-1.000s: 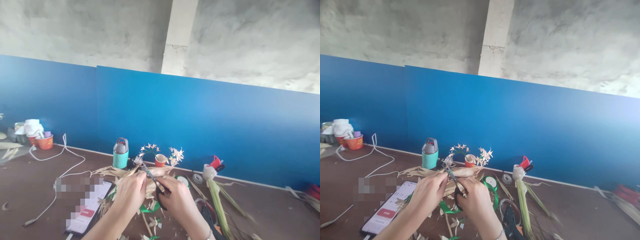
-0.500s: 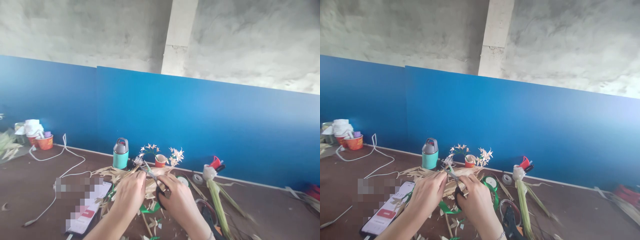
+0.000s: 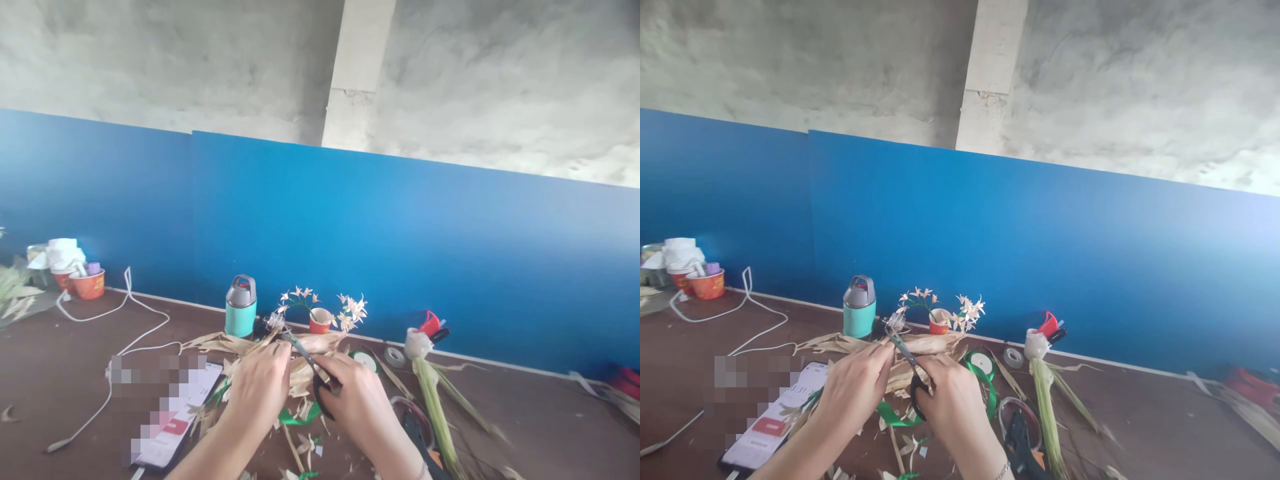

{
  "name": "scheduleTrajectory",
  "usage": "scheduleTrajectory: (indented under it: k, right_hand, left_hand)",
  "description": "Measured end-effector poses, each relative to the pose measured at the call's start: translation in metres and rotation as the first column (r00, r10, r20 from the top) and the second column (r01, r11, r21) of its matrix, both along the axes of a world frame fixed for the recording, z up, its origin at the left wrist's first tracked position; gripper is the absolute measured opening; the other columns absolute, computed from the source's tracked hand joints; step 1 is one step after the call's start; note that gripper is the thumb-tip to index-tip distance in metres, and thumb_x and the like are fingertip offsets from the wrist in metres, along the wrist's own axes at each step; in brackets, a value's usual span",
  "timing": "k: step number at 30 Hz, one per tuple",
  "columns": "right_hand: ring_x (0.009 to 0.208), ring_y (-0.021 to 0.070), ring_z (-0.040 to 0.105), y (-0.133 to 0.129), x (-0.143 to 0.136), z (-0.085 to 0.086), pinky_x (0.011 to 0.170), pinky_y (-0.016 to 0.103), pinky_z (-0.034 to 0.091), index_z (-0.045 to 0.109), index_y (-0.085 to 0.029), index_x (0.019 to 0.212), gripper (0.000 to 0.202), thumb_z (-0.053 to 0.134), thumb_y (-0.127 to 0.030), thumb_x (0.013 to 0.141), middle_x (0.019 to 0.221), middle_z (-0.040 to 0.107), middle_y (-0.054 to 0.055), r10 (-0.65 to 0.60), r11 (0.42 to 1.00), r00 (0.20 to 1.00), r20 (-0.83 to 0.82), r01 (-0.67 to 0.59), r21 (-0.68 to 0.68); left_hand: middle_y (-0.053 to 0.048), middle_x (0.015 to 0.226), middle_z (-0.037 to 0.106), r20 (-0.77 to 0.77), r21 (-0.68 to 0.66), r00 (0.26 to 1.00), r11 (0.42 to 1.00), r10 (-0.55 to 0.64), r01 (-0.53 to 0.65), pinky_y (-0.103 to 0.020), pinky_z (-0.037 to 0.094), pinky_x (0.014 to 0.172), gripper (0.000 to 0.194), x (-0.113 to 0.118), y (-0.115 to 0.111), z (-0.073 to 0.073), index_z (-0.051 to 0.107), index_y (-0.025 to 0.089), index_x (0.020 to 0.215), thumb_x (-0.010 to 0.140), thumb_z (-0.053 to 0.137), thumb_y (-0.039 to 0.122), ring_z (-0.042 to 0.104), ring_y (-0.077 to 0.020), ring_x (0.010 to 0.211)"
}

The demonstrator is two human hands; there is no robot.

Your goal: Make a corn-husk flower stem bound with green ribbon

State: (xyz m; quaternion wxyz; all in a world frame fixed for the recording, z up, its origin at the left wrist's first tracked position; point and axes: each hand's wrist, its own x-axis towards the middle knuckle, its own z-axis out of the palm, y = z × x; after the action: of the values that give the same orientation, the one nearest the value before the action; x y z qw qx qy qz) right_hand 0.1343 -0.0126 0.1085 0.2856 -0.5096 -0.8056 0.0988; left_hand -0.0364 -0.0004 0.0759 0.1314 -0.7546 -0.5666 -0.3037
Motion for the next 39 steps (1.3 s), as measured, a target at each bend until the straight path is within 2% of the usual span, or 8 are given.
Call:
scheduleTrajectory:
  k: [5, 11, 22, 25, 29, 33, 39]
  right_hand:
    - [0.085, 0.0177, 0.063, -0.0019, 0.0016, 0.0027, 0.075, 0.023, 0.042, 0.069, -0.029, 0.1, 0.05, 0.045, -0.008, 0.062, 0.095, 0.071, 0.0, 0.014, 1.0, 1.0, -0.014, -0.014, -0.014]
    - [0.089, 0.0193, 0.063, -0.0005, 0.0003, -0.0021, 0.073, 0.024, 0.042, 0.067, -0.03, 0.103, 0.049, 0.047, -0.009, 0.062, 0.101, 0.069, -0.001, -0.028, 1.0, 1.0, -0.011, 0.028, -0.007]
    - [0.082, 0.0174, 0.063, 0.0014, 0.0053, -0.0009, 0.072, 0.023, 0.041, 0.069, -0.028, 0.094, 0.043, 0.045, -0.007, 0.064, 0.09, 0.071, 0.0, 0.049, 0.999, 0.997, -0.057, -0.05, -0.009]
    - [0.084, 0.0176, 0.062, 0.0018, 0.0052, -0.0021, 0.071, 0.023, 0.041, 0.067, -0.027, 0.097, 0.044, 0.046, -0.008, 0.064, 0.094, 0.07, 0.0, 0.034, 0.999, 0.998, -0.061, -0.035, -0.021]
    - [0.082, 0.0179, 0.062, 0.0018, 0.0019, -0.0054, 0.069, 0.024, 0.04, 0.066, -0.028, 0.097, 0.041, 0.048, -0.011, 0.065, 0.097, 0.069, 0.0, -0.021, 1.0, 0.999, -0.034, 0.02, -0.023]
    - [0.085, 0.0193, 0.063, 0.0019, -0.0013, -0.0057, 0.069, 0.024, 0.04, 0.067, -0.027, 0.097, 0.041, 0.049, -0.011, 0.065, 0.097, 0.069, 0.001, -0.042, 0.999, 0.999, -0.006, 0.041, -0.012]
    - [0.085, 0.0185, 0.063, 0.0025, 0.0037, -0.0023, 0.07, 0.023, 0.04, 0.068, -0.027, 0.097, 0.043, 0.047, -0.009, 0.064, 0.092, 0.071, 0.0, 0.008, 1.0, 1.0, -0.018, -0.008, -0.012]
  left_hand:
    - [-0.007, 0.088, 0.073, -0.022, 0.019, 1.0, 1.0, 0.003, -0.003, -0.03, 0.05, 0.066, 0.03, -0.0009, 0.0022, -0.0019, 0.064, 0.017, 0.096, 0.084, 0.039, 0.006, 0.068, -0.0219, 0.078]
    - [-0.003, 0.072, 0.07, -0.056, 0.008, 0.998, 1.0, 0.002, -0.001, -0.028, 0.045, 0.056, 0.028, 0.0015, -0.0005, 0.0016, 0.065, 0.019, 0.082, 0.082, 0.041, 0.004, 0.067, -0.0208, 0.066]
    - [-0.003, 0.075, 0.07, -0.036, -0.009, 0.999, 1.0, -0.009, 0.009, -0.026, 0.043, 0.058, 0.028, 0.001, 0.0008, 0.002, 0.064, 0.019, 0.087, 0.082, 0.041, 0.004, 0.065, -0.0187, 0.065]
    - [-0.004, 0.075, 0.07, -0.044, 0.01, 0.999, 1.0, -0.017, 0.017, -0.025, 0.043, 0.057, 0.028, 0.0006, 0.0005, 0.0022, 0.064, 0.019, 0.087, 0.081, 0.041, 0.003, 0.065, -0.0187, 0.065]
    - [-0.003, 0.07, 0.069, -0.053, 0.031, 0.999, 0.999, -0.006, 0.008, -0.025, 0.043, 0.056, 0.029, 0.0022, 0.0003, 0.0015, 0.064, 0.019, 0.078, 0.081, 0.041, 0.003, 0.065, -0.0191, 0.065]
    - [-0.003, 0.072, 0.07, -0.057, 0.027, 0.998, 1.0, 0.001, 0.0, -0.027, 0.044, 0.057, 0.028, 0.0037, 0.0005, 0.0007, 0.065, 0.02, 0.082, 0.081, 0.042, 0.003, 0.066, -0.0201, 0.066]
    - [-0.004, 0.077, 0.072, -0.043, 0.004, 0.999, 1.0, -0.025, 0.025, -0.027, 0.047, 0.062, 0.03, 0.0015, 0.0011, 0.0017, 0.066, 0.018, 0.09, 0.082, 0.041, 0.003, 0.066, -0.019, 0.067]
